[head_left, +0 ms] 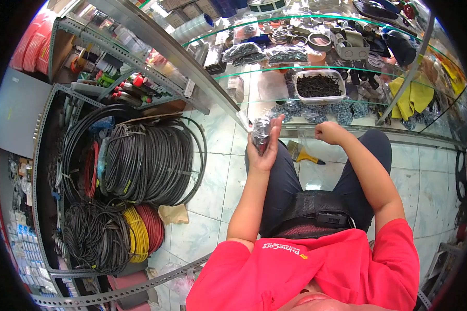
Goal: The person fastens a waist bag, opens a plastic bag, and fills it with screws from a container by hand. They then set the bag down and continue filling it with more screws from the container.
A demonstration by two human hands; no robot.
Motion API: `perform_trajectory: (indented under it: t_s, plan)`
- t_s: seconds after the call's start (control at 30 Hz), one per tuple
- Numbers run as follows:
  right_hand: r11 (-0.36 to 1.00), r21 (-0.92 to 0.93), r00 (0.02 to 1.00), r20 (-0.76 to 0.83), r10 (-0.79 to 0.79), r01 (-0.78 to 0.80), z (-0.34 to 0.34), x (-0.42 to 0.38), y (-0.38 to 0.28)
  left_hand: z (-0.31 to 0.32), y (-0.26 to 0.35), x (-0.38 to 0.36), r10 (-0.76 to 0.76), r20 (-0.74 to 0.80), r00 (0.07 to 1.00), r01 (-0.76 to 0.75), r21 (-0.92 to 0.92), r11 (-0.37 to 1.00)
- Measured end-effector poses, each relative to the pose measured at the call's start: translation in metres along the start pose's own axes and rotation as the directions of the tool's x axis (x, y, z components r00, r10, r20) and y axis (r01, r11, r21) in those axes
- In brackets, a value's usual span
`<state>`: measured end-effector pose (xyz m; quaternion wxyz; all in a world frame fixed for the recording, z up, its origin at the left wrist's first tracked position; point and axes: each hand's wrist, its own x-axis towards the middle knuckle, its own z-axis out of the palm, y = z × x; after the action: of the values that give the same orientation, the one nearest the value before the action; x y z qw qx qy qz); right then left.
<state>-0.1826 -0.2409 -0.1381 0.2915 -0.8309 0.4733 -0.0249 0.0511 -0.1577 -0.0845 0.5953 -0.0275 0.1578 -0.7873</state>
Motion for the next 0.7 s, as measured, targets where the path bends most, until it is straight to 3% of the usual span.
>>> perform_trajectory:
  t_s: [0.07,0.1,0.17,0.2,0.27,0.3,0.33,0.4,0.53,0.63,0.7]
  plan:
    - [1.000,-0.008,1.000,0.003,-0.005,0.005,0.001,0.001,0.001,-0.012,0.010,0.002,-0.254,0.244,0.936,0.258,0.018,0.966]
    - [1.000,-0.014,1.000,0.000,-0.006,0.006,0.001,0.001,0.000,-0.015,0.013,0.003,-0.255,0.244,0.936,0.258,0.018,0.966]
    - [1.000,-0.019,1.000,-0.003,-0.007,0.007,0.001,0.001,-0.001,-0.024,0.017,0.007,-0.151,0.137,0.979,0.118,0.228,0.967]
    - [1.000,-0.011,1.000,0.002,0.008,-0.008,0.002,0.001,-0.001,-0.025,0.013,0.008,-0.153,0.137,0.979,0.119,0.228,0.966]
    - [1.000,-0.004,1.000,0.008,0.025,-0.025,0.002,0.002,0.000,-0.030,0.001,0.013,0.102,0.076,0.992,-0.127,0.613,0.780]
    - [1.000,-0.004,1.000,0.006,0.018,-0.018,0.002,0.001,0.000,-0.029,-0.002,0.015,0.062,0.127,0.990,-0.131,0.661,0.739]
    - [1.000,-0.004,1.000,0.004,0.011,-0.011,0.003,0.001,0.001,-0.030,-0.005,0.016,0.062,0.125,0.990,-0.130,0.659,0.741]
    - [1.000,0.009,1.000,0.000,-0.005,0.005,0.004,0.002,0.002,-0.029,-0.014,0.018,0.215,0.126,0.968,-0.237,0.738,0.632]
    - [1.000,0.018,1.000,-0.011,-0.019,0.019,0.005,0.001,0.006,-0.034,-0.015,0.020,0.186,0.142,0.972,-0.223,0.810,0.543]
    - [1.000,0.022,1.000,-0.010,-0.006,0.007,0.004,0.000,0.004,-0.038,-0.006,0.022,0.104,0.156,0.982,-0.188,0.797,0.574]
    - [1.000,0.018,1.000,-0.003,-0.005,0.005,0.002,0.000,0.002,-0.040,-0.010,0.022,0.157,0.173,0.972,-0.232,0.791,0.566]
